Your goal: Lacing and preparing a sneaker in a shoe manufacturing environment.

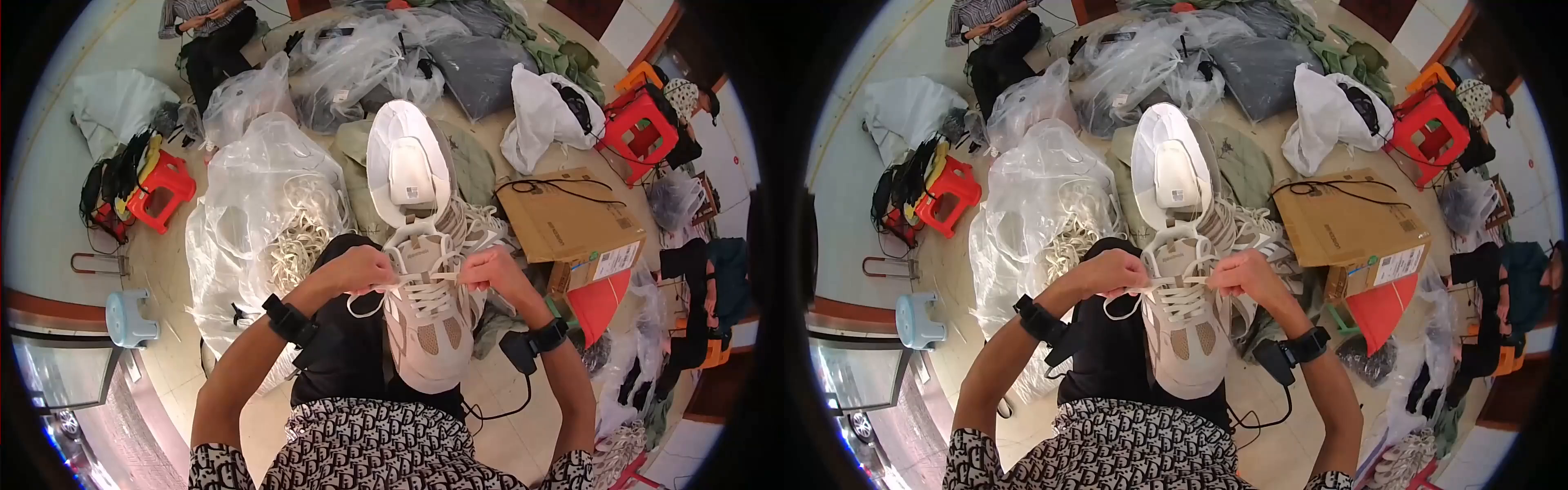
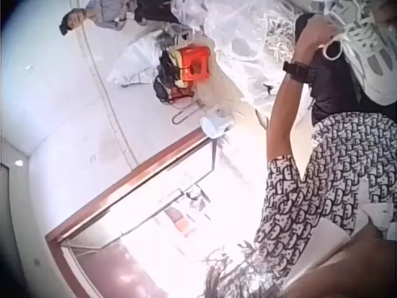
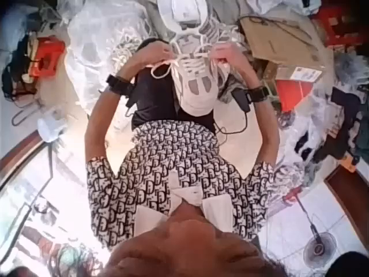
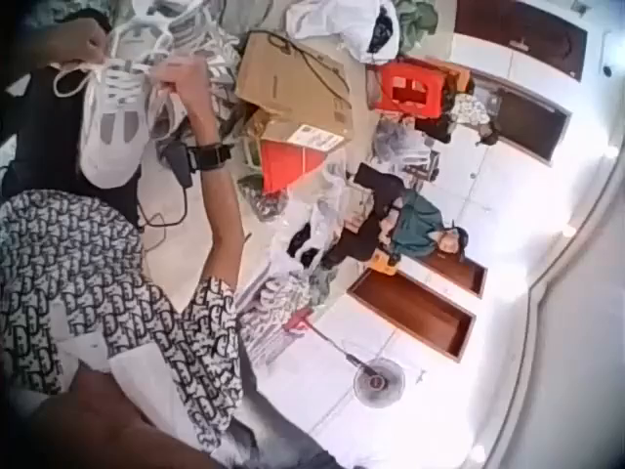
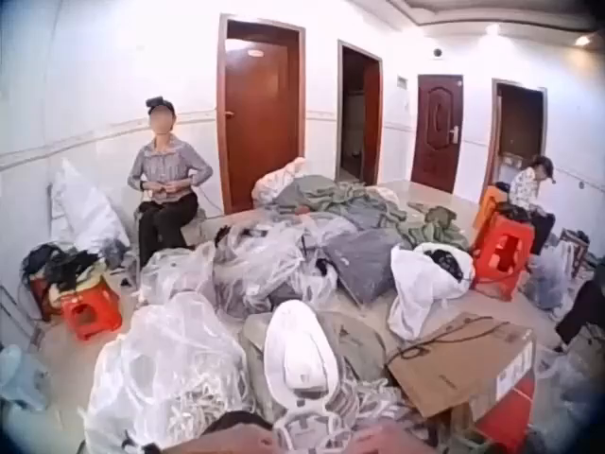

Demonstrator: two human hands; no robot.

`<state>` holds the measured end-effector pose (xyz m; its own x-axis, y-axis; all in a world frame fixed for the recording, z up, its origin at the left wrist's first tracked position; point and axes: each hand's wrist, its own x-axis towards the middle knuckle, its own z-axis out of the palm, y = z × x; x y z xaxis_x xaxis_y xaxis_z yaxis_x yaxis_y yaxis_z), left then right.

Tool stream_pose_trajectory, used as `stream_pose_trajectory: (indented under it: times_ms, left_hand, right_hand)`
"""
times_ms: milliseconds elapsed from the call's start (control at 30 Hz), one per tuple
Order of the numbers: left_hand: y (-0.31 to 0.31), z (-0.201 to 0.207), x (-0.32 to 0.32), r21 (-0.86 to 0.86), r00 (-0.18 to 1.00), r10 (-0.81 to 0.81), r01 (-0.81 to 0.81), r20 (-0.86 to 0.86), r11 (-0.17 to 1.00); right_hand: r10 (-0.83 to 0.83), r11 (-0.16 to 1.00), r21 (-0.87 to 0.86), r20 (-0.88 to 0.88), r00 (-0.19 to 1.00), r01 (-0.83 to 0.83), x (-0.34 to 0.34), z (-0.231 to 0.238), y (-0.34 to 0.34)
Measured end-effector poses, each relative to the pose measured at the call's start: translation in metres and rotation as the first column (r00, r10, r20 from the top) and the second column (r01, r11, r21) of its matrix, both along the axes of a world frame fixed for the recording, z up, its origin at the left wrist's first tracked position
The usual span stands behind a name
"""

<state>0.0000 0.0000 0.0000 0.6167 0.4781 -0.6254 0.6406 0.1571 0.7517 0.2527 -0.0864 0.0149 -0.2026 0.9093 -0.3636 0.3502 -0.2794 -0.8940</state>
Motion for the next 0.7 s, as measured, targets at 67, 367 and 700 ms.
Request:
stream_pose_trajectory:
  times_ms: [67, 367, 700]
  left_hand:
    - [0.000, -0.001, -0.002, -0.088, 0.997, 0.038, -0.031, 0.072, 0.996]
    - [-0.006, -0.001, 0.005, 0.657, 0.979, -0.179, 0.072, 0.097, 0.750]
    - [-0.010, 0.005, -0.033, 0.860, 0.934, -0.157, 0.358, -0.322, 0.364]
  right_hand:
    - [0.046, 0.993, 0.110, -0.011, 0.999, -0.045, 0.002, -0.002, -0.001]
    - [-0.057, 0.998, -0.009, -0.061, 0.997, 0.056, 0.004, -0.002, -0.002]
    - [0.001, 0.999, -0.033, -0.028, 1.000, -0.002, -0.014, -0.007, 0.004]
